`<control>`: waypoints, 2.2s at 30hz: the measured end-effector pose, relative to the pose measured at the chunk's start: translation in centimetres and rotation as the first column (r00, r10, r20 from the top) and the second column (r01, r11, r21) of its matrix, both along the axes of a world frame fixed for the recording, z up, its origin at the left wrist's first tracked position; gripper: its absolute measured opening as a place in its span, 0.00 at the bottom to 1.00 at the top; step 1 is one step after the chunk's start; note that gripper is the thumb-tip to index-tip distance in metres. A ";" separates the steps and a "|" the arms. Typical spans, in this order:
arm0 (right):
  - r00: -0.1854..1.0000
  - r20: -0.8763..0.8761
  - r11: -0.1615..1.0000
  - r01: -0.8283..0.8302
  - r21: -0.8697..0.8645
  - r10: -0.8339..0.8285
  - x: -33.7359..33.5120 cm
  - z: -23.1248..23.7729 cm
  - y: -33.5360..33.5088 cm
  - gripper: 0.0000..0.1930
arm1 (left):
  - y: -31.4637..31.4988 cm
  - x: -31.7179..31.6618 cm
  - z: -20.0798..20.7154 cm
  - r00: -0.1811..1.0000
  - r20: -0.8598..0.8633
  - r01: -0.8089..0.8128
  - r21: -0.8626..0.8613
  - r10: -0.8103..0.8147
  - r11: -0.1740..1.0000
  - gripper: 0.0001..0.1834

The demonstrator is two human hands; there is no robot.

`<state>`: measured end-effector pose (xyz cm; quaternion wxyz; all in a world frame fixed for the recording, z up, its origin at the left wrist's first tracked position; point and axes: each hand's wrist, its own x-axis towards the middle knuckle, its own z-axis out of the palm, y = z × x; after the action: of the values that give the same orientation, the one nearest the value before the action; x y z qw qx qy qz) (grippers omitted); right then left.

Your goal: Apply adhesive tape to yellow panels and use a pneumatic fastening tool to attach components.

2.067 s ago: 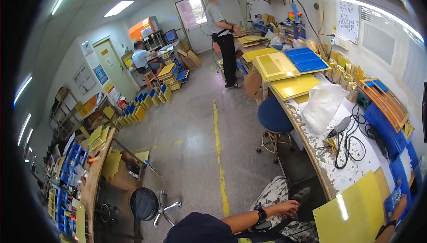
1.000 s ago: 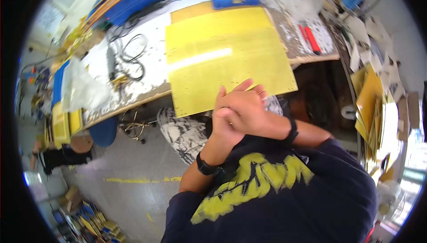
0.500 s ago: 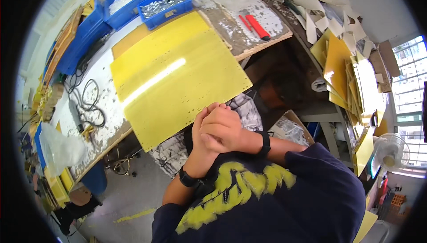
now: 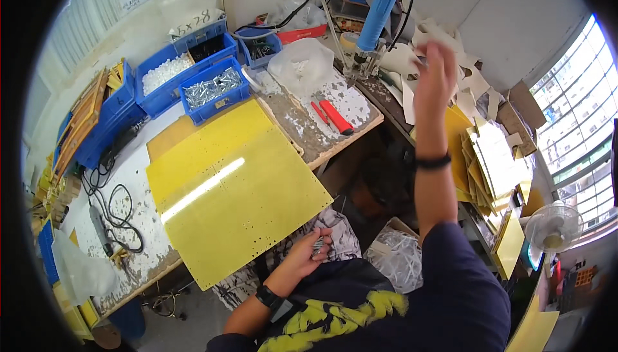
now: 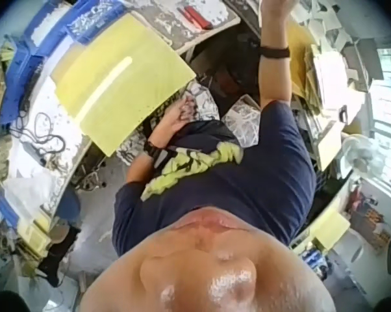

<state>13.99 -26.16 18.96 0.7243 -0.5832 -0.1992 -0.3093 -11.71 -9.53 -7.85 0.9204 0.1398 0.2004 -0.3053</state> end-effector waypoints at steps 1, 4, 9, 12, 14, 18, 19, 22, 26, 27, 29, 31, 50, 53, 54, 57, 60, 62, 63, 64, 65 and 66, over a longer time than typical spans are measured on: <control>0.997 -0.008 0.996 -0.082 0.016 0.083 3.1 1.7 -0.9 0.13 | 0.3 -0.2 -1.0 0.997 0.057 0.049 0.004 -0.049 0.999 0.15; 0.927 -0.065 0.928 -0.372 -0.034 0.369 10.0 4.7 -1.7 0.22 | 0.9 -0.3 -2.4 0.992 0.121 0.016 0.182 -0.039 0.983 0.15; 0.667 -0.198 0.658 -0.744 -0.118 0.718 11.6 4.5 0.2 0.24 | 2.4 -1.9 -4.1 0.998 0.060 0.021 0.101 -0.027 0.995 0.13; 0.801 -0.219 0.748 -0.598 -0.289 0.557 10.1 3.4 1.6 0.23 | 2.5 -3.0 -4.9 0.996 0.090 0.000 0.181 -0.016 0.984 0.14; 0.797 -0.195 0.748 -0.604 -0.275 0.572 7.9 4.8 0.9 0.26 | 1.9 -2.6 -4.3 0.997 0.082 -0.005 0.252 -0.016 0.968 0.14; 0.891 -0.105 0.875 -0.454 -0.168 0.442 3.8 3.7 2.7 0.22 | 2.0 -1.9 -2.6 0.998 0.038 -0.065 0.302 0.056 0.951 0.13; 0.843 -0.123 0.831 -0.537 -0.142 0.524 2.3 3.1 3.9 0.18 | 2.3 -2.3 -3.3 0.996 0.016 -0.085 0.270 0.084 0.959 0.13; 0.581 -0.185 0.554 -0.813 -0.181 0.792 0.8 2.6 2.4 0.26 | 1.5 -1.8 -5.1 0.986 0.025 -0.166 0.145 0.164 0.975 0.07; 0.613 -0.146 0.616 -0.788 -0.029 0.777 -5.1 -0.5 2.6 0.37 | 2.2 -3.1 -8.7 0.995 0.068 -0.076 -0.026 0.077 0.997 0.09; 0.660 -0.135 0.666 -0.746 0.001 0.739 -5.4 -1.9 2.2 0.38 | 2.1 -2.9 -10.1 0.973 0.222 -0.034 -0.159 0.069 0.987 0.11; 0.710 -0.040 0.711 -0.703 0.030 0.703 -6.8 -1.1 3.1 0.38 | 1.0 -2.1 -9.2 1.000 0.016 -0.013 0.187 0.010 0.982 0.15; 0.784 -0.033 0.784 -0.621 -0.005 0.620 -7.6 -1.0 3.9 0.38 | 1.3 -3.0 -8.4 0.996 0.092 -0.023 0.169 0.007 0.985 0.15; 0.880 -0.203 0.895 -0.444 -0.036 0.429 -10.5 -2.2 2.6 0.41 | 1.7 -2.1 -6.7 0.988 0.120 -0.114 0.128 0.099 0.985 0.13; 0.846 -0.207 0.868 -0.496 0.033 0.491 -10.1 -3.1 1.2 0.36 | 1.4 -1.4 -6.8 0.975 0.203 -0.110 0.073 0.094 0.991 0.14; 0.832 -0.210 0.855 -0.517 0.043 0.514 -9.5 -3.7 1.2 0.35 | 1.5 -1.5 -5.4 0.985 0.094 -0.152 0.069 0.146 0.986 0.15; 0.814 -0.198 0.827 -0.561 -0.022 0.547 -10.2 -2.9 3.4 0.35 | 1.6 -1.8 -6.1 0.987 0.068 -0.151 0.088 0.145 0.985 0.14; 0.788 -0.139 0.797 -0.604 0.012 0.600 -10.3 -3.1 2.6 0.35 | 0.5 -1.0 -5.7 0.975 0.121 -0.209 0.190 0.188 0.959 0.14; 0.756 -0.111 0.763 -0.646 0.029 0.645 -10.9 -3.2 2.8 0.36 | 0.5 -1.0 -6.4 0.957 0.224 -0.214 0.113 0.185 0.970 0.12; 0.747 -0.107 0.753 -0.657 0.032 0.656 -10.9 -3.4 2.7 0.36 | 0.6 -1.0 -6.0 0.959 0.229 -0.196 0.105 0.168 0.975 0.11; 0.735 -0.104 0.741 -0.670 0.035 0.670 -10.8 -3.6 2.7 0.36 | 0.6 -0.9 -5.5 0.960 0.232 -0.181 0.100 0.154 0.978 0.11; 0.721 -0.099 0.728 -0.683 0.059 0.685 -10.6 -3.9 2.7 0.36 | 0.6 -0.7 -5.0 0.976 0.186 -0.147 0.170 0.115 0.974 0.12; 0.725 -0.100 0.731 -0.680 0.053 0.682 -10.6 -4.0 2.5 0.36 | 0.5 -0.7 -4.6 0.987 0.137 -0.117 0.238 0.086 0.964 0.14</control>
<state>3.41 -23.62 14.97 0.8009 -0.4813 -0.3561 0.0101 -12.38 -9.03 -12.43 0.9212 0.2609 0.1854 -0.2213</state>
